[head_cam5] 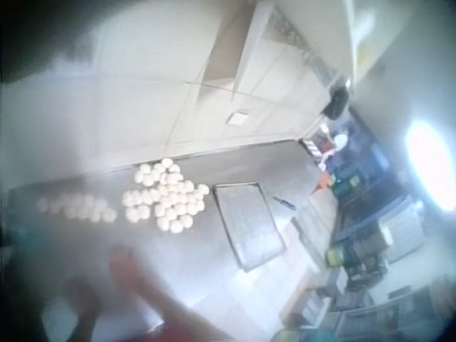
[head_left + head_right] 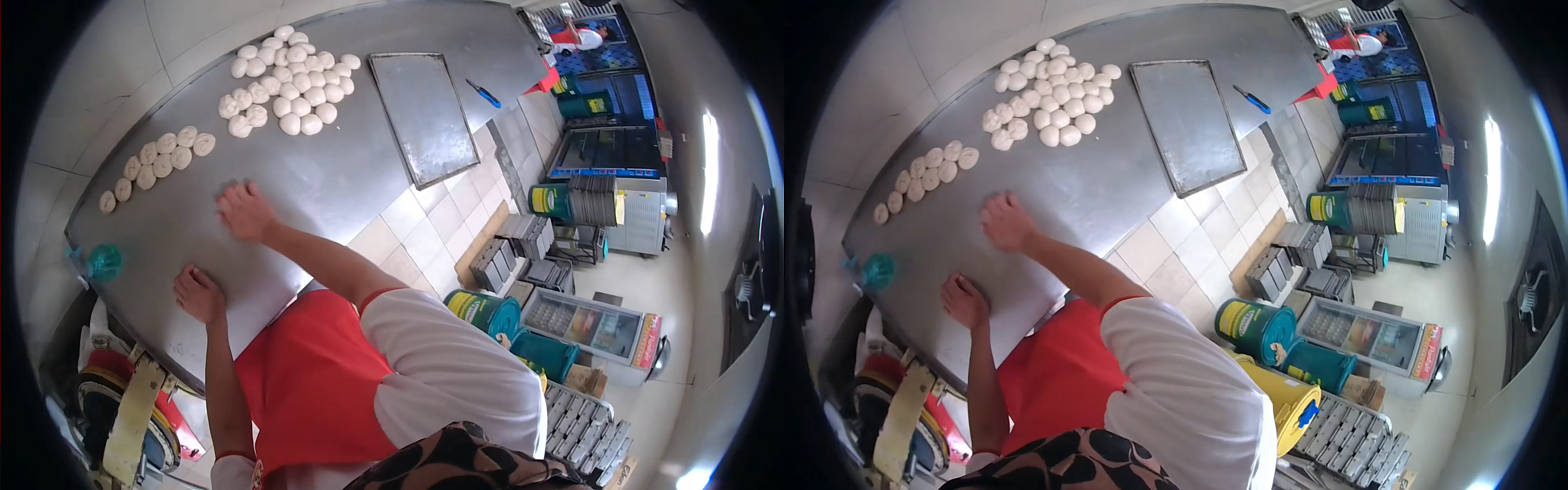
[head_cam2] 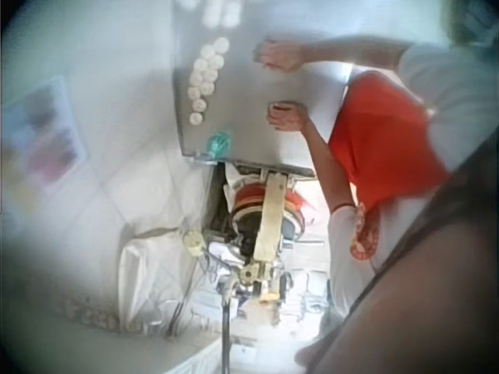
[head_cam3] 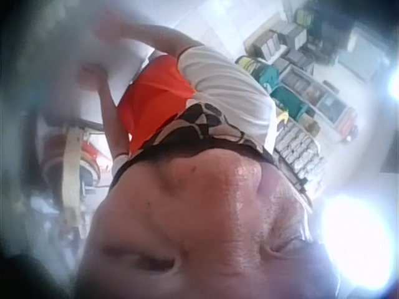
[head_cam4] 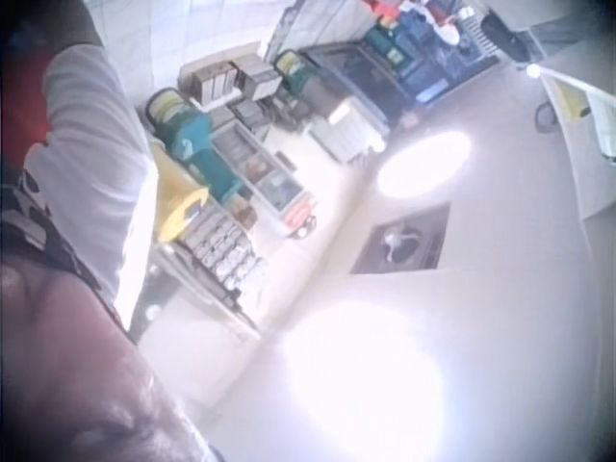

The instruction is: The person shapes pieces of dough into oval rolls by hand on a metal table, arranges them on a baking tray, and uses a scoring blade to make diagonal cuts on the top of each roll. The person also sprays the table with a bottle and moves a tray of shaped dough.

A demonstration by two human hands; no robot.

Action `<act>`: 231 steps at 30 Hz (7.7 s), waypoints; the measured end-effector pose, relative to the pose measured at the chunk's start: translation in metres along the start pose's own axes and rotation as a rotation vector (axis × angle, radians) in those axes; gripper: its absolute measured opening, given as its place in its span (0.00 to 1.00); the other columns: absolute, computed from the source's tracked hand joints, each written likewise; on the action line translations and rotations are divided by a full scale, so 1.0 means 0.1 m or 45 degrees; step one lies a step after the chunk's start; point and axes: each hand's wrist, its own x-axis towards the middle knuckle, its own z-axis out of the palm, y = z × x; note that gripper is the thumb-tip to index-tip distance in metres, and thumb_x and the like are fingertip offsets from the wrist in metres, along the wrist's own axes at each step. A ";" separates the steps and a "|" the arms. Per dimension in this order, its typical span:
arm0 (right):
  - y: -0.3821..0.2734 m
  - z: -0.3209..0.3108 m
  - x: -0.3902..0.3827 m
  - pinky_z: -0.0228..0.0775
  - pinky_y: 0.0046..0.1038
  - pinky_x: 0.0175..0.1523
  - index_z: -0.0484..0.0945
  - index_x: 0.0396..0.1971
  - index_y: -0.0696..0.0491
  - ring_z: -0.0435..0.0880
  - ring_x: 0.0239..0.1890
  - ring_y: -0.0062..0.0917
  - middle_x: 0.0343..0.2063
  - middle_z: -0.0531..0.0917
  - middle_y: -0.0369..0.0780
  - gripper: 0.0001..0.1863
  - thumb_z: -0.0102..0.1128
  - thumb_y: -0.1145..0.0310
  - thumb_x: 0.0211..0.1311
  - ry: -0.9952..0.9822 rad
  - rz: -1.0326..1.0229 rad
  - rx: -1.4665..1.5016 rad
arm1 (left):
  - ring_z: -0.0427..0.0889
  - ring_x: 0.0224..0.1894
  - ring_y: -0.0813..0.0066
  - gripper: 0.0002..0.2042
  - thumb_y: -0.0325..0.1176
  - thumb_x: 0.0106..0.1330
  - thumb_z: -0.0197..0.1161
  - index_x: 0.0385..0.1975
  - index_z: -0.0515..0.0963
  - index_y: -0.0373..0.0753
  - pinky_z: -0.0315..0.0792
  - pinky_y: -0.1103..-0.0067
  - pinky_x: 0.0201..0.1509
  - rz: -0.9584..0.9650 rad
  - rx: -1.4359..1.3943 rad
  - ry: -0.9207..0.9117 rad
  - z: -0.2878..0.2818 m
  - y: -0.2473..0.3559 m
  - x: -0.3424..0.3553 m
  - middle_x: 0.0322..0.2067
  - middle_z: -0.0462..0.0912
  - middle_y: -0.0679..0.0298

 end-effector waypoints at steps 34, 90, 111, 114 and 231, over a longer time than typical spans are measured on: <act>-0.13 0.15 -0.67 0.66 0.51 0.62 0.77 0.47 0.55 0.76 0.55 0.46 0.45 0.79 0.48 0.11 0.56 0.64 0.72 -0.061 0.170 0.299 | 0.80 0.52 0.51 0.09 0.37 0.76 0.58 0.50 0.80 0.45 0.71 0.56 0.56 0.320 -0.043 -0.099 -0.15 -0.47 0.19 0.46 0.83 0.57; -0.27 -0.10 -1.56 0.53 0.60 0.79 0.74 0.71 0.50 0.66 0.77 0.51 0.73 0.72 0.45 0.27 0.52 0.56 0.78 -0.097 -0.137 0.289 | 0.65 0.77 0.46 0.25 0.44 0.81 0.50 0.73 0.72 0.42 0.53 0.49 0.81 0.185 0.000 0.017 -0.09 -0.16 -1.06 0.76 0.68 0.57; -0.37 -0.06 -1.50 0.52 0.59 0.78 0.72 0.74 0.43 0.62 0.79 0.50 0.76 0.69 0.43 0.29 0.52 0.51 0.79 -0.142 -0.042 0.183 | 0.62 0.77 0.36 0.26 0.49 0.81 0.49 0.75 0.70 0.48 0.53 0.45 0.80 0.237 0.252 0.003 -0.15 -0.10 -0.71 0.76 0.67 0.56; -0.37 -0.08 -0.70 0.52 0.62 0.78 0.73 0.73 0.44 0.63 0.78 0.54 0.76 0.69 0.44 0.29 0.54 0.51 0.77 -0.127 -0.062 -0.089 | 0.62 0.76 0.33 0.27 0.50 0.81 0.50 0.75 0.70 0.50 0.54 0.45 0.79 0.144 0.460 -0.111 -0.27 0.08 -0.05 0.77 0.66 0.56; 4.29 -2.33 -1.43 0.77 0.37 0.47 0.86 0.46 0.55 0.84 0.42 0.33 0.42 0.84 0.42 0.12 0.70 0.64 0.70 0.394 1.075 0.194 | 0.76 0.63 0.52 0.28 0.48 0.67 0.71 0.60 0.74 0.38 0.73 0.59 0.65 -0.399 0.168 -0.037 0.25 2.23 2.26 0.59 0.74 0.51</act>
